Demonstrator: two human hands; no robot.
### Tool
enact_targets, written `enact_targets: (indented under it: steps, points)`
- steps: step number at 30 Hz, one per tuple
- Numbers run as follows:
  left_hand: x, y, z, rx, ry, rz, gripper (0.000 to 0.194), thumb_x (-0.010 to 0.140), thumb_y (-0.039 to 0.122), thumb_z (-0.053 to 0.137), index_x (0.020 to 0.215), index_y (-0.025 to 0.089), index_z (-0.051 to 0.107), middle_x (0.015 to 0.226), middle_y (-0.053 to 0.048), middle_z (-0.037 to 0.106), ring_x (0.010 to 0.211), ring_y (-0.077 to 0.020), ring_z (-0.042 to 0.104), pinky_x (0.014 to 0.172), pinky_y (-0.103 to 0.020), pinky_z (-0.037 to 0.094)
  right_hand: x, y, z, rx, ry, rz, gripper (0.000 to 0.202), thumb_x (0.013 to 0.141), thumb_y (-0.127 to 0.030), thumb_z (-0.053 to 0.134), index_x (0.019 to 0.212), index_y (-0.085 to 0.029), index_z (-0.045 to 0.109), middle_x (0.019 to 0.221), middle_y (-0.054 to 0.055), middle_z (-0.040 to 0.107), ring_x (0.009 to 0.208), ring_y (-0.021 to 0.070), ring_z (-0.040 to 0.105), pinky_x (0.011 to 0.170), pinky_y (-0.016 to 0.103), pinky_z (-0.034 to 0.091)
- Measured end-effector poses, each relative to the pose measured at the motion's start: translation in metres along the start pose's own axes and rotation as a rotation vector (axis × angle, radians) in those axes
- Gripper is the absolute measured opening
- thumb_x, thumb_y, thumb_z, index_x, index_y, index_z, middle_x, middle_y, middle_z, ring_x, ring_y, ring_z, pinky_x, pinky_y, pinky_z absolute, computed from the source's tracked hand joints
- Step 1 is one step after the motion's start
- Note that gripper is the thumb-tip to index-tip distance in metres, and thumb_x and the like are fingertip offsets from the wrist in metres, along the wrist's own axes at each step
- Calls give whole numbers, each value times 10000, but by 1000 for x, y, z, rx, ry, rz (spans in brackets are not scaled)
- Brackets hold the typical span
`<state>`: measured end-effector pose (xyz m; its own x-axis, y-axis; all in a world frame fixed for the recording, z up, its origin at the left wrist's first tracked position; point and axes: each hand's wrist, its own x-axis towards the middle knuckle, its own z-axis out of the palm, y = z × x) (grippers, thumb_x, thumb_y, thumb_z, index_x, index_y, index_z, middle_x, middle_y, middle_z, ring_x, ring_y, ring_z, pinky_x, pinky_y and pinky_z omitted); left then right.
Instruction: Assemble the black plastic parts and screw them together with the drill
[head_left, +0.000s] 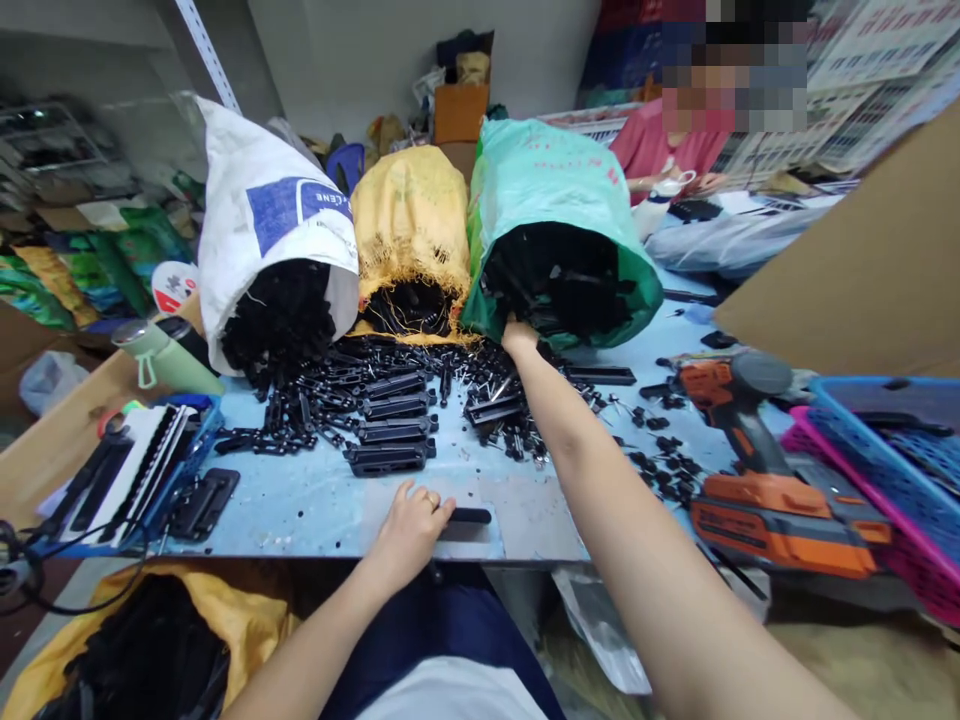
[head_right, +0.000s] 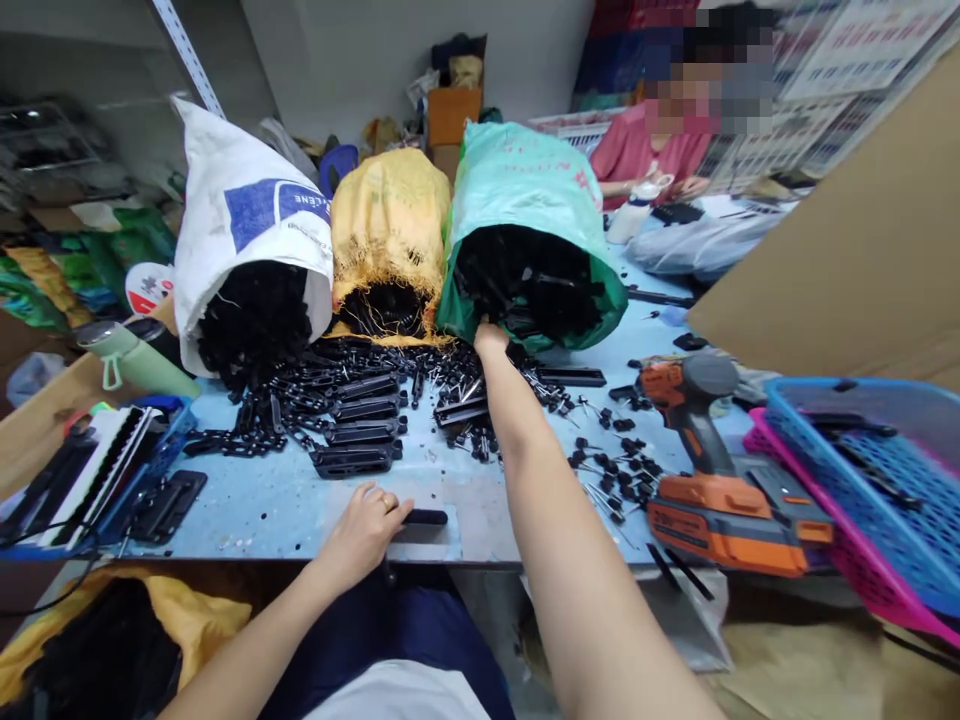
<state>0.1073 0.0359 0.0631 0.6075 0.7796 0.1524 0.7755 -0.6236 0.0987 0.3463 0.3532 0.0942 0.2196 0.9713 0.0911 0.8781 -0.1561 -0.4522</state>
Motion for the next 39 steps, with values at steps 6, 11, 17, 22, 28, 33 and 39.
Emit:
enact_targets:
  steps: [6, 11, 17, 22, 28, 33, 39]
  points:
    - [-6, -11, 1, 17, -48, -59, 304, 887, 135, 411, 1167, 186, 519, 889, -78, 585, 858, -208, 528, 798, -381, 422, -12, 14, -12, 172, 61, -55, 543, 814, -210, 430, 1306, 6, 351, 1100, 169, 574, 925, 178, 562, 798, 281, 432]
    - [-4, -14, 11, -60, -95, -105, 305, 890, 195, 442, 1187, 177, 509, 959, -96, 582, 911, -227, 526, 787, -369, 421, -109, 46, -33, 290, -65, -373, 262, 794, -238, 489, 1013, -115, 565, 897, 67, 624, 776, 170, 562, 697, 266, 429]
    - [15, -6, 17, -265, -144, -51, 325, 906, 237, 409, 1215, 165, 481, 1071, -95, 563, 1008, -216, 514, 890, -350, 413, -255, 73, -54, -131, -555, -888, 378, 868, -520, 468, 1000, -181, 570, 878, 61, 639, 759, 179, 583, 655, 260, 376]
    - [25, 1, 11, -274, -217, -61, 349, 909, 292, 379, 1237, 199, 451, 1130, -83, 545, 1063, -221, 499, 924, -367, 391, -303, 78, -39, -416, -556, -934, 458, 922, -537, 308, 927, -161, 569, 826, 81, 634, 694, 171, 588, 602, 261, 306]
    - [24, 8, 10, -268, -170, -64, 666, 699, 677, 555, 1134, 180, 474, 1056, -108, 565, 1005, -286, 529, 861, -413, 408, -311, 70, -38, -486, -471, -836, 439, 930, -533, 291, 959, -184, 555, 813, 71, 632, 714, 175, 586, 587, 270, 257]
    - [17, 6, 18, -309, -72, -30, 494, 758, 502, 604, 1096, 176, 453, 1015, -92, 585, 940, -237, 572, 785, -337, 437, -321, 56, -49, -524, -322, -849, 399, 956, -470, 273, 989, -186, 551, 840, 82, 619, 769, 193, 572, 635, 290, 255]
    - [12, 4, 21, -305, -55, -55, 433, 776, 509, 583, 1042, 181, 487, 958, -70, 606, 900, -218, 595, 745, -311, 452, -314, 50, -54, -531, -313, -876, 347, 943, -457, 347, 953, -184, 562, 825, 72, 622, 741, 180, 558, 635, 288, 244]
